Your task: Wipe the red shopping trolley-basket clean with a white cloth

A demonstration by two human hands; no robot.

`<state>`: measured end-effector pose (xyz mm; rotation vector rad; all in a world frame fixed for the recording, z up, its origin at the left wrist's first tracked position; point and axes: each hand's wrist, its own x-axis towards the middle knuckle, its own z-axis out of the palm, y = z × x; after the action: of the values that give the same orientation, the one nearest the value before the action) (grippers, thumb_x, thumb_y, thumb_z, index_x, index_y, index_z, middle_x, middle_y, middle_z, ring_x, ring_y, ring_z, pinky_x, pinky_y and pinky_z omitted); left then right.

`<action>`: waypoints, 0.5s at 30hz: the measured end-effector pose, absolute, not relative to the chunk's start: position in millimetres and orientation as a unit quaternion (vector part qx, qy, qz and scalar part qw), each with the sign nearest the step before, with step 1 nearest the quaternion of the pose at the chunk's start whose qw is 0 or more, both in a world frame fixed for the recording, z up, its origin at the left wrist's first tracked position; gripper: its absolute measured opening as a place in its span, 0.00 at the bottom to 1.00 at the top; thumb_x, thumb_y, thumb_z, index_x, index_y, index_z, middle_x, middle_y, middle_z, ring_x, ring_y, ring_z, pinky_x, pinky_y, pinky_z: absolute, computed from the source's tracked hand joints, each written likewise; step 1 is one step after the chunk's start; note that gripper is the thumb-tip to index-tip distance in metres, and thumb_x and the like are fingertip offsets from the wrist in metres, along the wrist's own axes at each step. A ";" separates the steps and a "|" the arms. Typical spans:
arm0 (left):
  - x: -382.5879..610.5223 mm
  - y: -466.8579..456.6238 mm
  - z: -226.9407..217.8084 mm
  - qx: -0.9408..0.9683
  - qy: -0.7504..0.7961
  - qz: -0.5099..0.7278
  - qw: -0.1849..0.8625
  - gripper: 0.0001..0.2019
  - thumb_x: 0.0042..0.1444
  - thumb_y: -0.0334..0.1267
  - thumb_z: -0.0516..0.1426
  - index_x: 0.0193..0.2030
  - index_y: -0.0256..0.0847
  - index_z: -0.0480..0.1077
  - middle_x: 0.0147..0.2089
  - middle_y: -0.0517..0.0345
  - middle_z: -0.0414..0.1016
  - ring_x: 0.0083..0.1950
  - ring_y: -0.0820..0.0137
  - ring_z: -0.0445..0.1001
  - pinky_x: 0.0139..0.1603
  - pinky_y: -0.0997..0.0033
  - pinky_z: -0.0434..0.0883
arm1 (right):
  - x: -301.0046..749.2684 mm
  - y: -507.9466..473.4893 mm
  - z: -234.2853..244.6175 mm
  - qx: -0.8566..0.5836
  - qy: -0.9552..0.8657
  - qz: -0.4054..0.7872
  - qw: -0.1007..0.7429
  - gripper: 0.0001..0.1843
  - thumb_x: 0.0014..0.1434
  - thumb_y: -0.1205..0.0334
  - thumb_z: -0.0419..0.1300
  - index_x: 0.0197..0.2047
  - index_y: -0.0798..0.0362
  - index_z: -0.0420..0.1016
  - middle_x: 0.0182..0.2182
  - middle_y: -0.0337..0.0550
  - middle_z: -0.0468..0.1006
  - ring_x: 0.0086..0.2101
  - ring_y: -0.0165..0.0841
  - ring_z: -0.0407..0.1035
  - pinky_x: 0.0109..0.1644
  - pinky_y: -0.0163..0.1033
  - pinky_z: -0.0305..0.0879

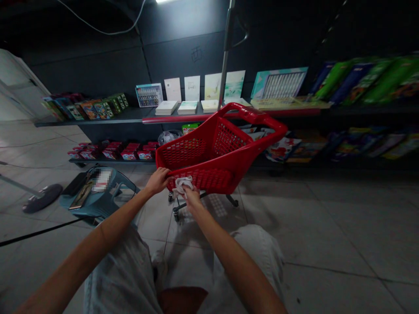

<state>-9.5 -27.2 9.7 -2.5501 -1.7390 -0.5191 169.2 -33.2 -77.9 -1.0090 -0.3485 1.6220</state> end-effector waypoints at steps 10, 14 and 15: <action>-10.3 -27.1 7.8 -0.816 -0.551 -0.175 -0.001 0.11 0.71 0.46 0.53 0.49 0.43 0.72 0.49 0.48 0.77 0.55 0.58 0.70 0.59 0.56 0.71 | 307.0 40.3 -29.0 -0.481 -0.087 0.422 0.764 0.21 0.46 0.66 0.67 0.46 0.51 0.75 0.37 0.36 0.83 0.35 0.33 0.80 0.37 0.37 0.81; -10.7 -27.0 7.1 -0.813 -0.554 -0.180 -0.006 0.11 0.71 0.46 0.53 0.49 0.44 0.72 0.50 0.48 0.76 0.55 0.58 0.70 0.60 0.56 0.71 | 355.3 60.0 -21.2 -0.513 -0.162 0.309 0.784 0.21 0.50 0.63 0.66 0.49 0.49 0.75 0.44 0.41 0.83 0.38 0.35 0.81 0.42 0.42 0.82; -10.6 -27.0 7.0 -0.812 -0.555 -0.181 -0.006 0.11 0.70 0.46 0.53 0.49 0.44 0.72 0.50 0.48 0.76 0.56 0.58 0.70 0.60 0.56 0.71 | 356.3 60.2 -23.1 -0.517 -0.169 0.305 0.781 0.21 0.50 0.63 0.66 0.49 0.49 0.75 0.44 0.42 0.83 0.38 0.35 0.81 0.43 0.42 0.81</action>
<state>-10.6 -27.0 7.0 -2.5614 -1.7510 -0.5695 356.3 60.2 -23.1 -1.1177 -0.3652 0.6597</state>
